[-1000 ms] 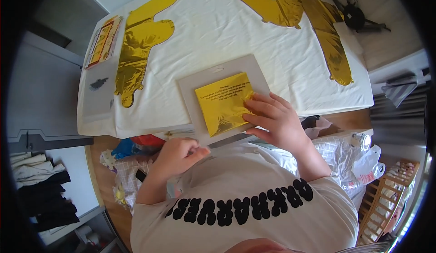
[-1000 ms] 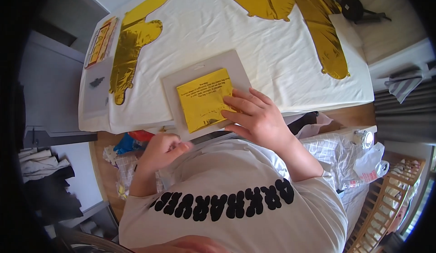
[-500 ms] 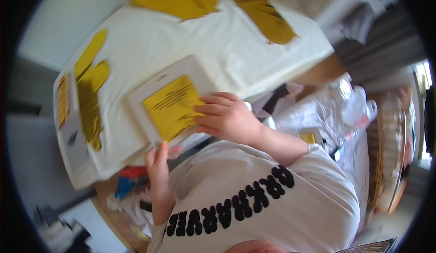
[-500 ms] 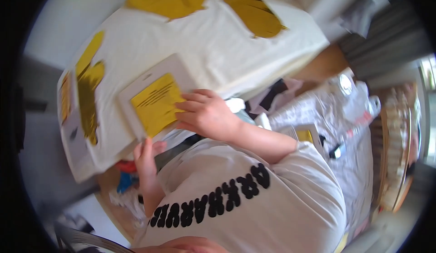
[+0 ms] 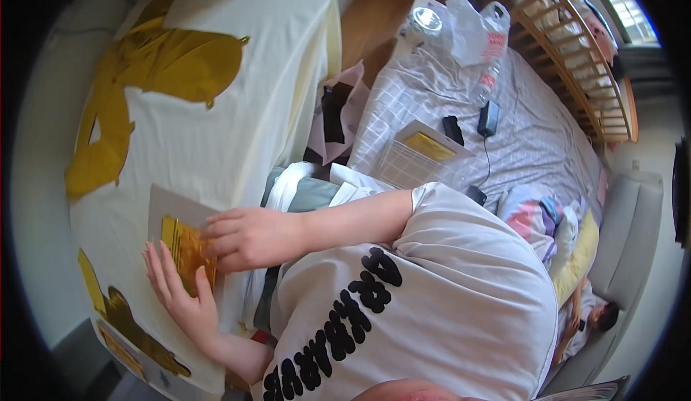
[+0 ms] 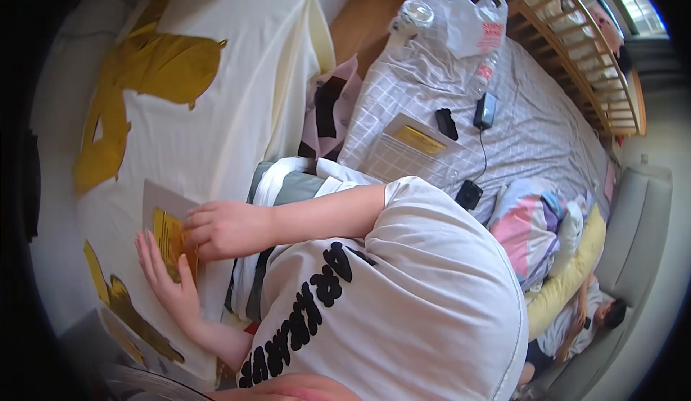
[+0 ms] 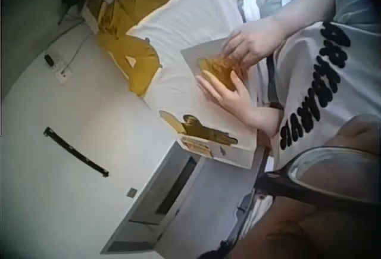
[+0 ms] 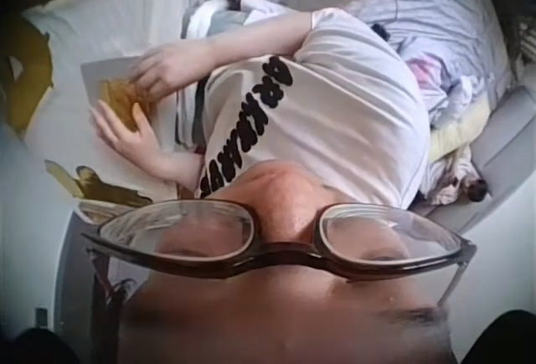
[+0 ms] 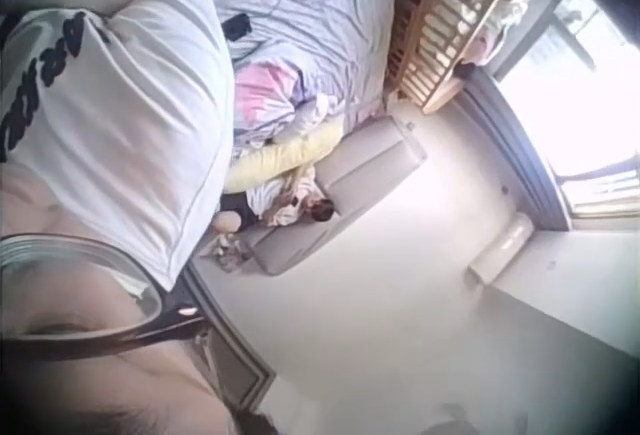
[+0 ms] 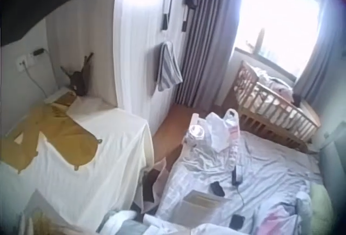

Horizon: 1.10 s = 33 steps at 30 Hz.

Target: Assembling folders by inserting yellow reflective sheets into backing cards and preparing small components with string.

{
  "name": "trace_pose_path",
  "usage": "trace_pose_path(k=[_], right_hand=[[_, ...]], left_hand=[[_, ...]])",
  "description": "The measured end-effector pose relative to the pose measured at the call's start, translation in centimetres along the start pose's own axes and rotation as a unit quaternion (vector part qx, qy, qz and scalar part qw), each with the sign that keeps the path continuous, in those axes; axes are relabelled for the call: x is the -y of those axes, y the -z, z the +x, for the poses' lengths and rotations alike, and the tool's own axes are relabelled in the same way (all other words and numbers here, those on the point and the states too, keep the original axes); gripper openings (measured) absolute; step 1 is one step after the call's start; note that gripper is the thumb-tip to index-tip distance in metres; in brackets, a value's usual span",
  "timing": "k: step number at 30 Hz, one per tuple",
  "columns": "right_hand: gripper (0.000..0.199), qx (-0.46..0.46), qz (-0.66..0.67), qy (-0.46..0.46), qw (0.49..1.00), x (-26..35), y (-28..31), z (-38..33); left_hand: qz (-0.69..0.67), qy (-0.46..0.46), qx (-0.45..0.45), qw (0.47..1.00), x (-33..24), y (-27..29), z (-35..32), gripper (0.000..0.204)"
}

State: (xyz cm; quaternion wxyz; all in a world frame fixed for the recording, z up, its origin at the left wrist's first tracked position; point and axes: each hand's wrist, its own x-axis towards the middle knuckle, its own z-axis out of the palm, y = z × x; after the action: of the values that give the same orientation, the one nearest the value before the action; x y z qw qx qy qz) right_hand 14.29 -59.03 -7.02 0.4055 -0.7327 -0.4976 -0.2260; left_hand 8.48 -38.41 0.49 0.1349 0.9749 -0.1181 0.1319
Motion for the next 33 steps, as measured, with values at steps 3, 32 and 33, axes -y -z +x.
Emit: trace_pose_path(k=[3,32,33], right_hand=[[0.010,-0.091,0.058,0.037,0.993,-0.9,3.1,-1.8],[0.031,0.163,-0.418,-0.232,0.863,-30.7,11.0,13.5],[0.030,0.168,-0.427,-0.222,0.860,-30.9,11.0,13.7]], left_hand=[[0.046,-0.008,0.118,0.992,0.4,-1.7,0.5,0.069],[0.022,0.112,-0.041,0.993,3.4,-3.3,-2.5,0.079],[0.015,0.111,-0.048,0.993,3.4,-3.4,-2.6,0.079]])
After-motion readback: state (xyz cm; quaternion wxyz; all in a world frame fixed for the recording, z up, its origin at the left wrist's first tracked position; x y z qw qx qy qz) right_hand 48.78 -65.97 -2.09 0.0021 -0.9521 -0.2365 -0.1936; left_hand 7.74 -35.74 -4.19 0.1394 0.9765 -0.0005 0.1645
